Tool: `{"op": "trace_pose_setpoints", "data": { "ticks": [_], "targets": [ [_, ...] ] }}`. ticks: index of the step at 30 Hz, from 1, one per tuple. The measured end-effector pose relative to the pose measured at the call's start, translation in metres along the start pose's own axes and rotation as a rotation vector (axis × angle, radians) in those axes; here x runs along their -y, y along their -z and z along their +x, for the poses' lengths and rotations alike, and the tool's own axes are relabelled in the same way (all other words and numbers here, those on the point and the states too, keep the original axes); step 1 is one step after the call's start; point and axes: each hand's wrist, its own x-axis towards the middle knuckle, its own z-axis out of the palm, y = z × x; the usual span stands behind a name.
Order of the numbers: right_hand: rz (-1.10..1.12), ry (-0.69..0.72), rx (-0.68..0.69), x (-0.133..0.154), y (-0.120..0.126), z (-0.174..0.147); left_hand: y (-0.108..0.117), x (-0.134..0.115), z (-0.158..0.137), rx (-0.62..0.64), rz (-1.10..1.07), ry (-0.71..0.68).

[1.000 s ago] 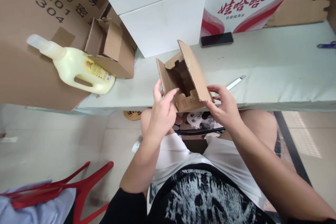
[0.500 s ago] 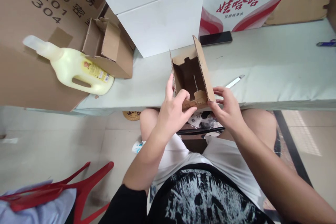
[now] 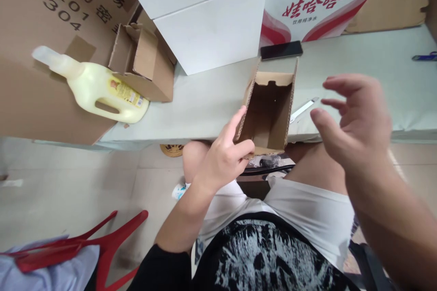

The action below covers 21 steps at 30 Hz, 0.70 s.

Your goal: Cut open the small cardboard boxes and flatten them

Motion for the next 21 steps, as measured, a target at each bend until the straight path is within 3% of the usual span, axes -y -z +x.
{"op": "trace_pose_setpoints", "data": {
  "ticks": [2,4,9,14,18,21],
  "targets": [
    [-0.155,0.134,-0.014,0.012,0.008,0.021,-0.002,-0.001,0.001,-0.012,-0.048,-0.089],
    [-0.344,0.193,0.079,0.018,0.009,0.042,-0.004,-0.002,0.002,-0.016,-0.092,-0.152],
    [-0.710,0.062,0.456,-0.010,-0.008,0.082,-0.006,-0.004,0.004,0.007,-0.122,-0.198],
    [-0.682,0.060,0.505,-0.041,-0.021,0.099,-0.003,0.001,0.000,0.008,-0.201,-0.228],
    [-0.764,-0.175,0.571,-0.025,-0.021,0.104,-0.001,0.008,-0.006,0.021,-0.226,-0.170],
    [-0.700,-0.232,0.519,-0.015,-0.019,0.107,0.000,0.015,-0.011,0.019,-0.219,-0.126]
  ]
}}
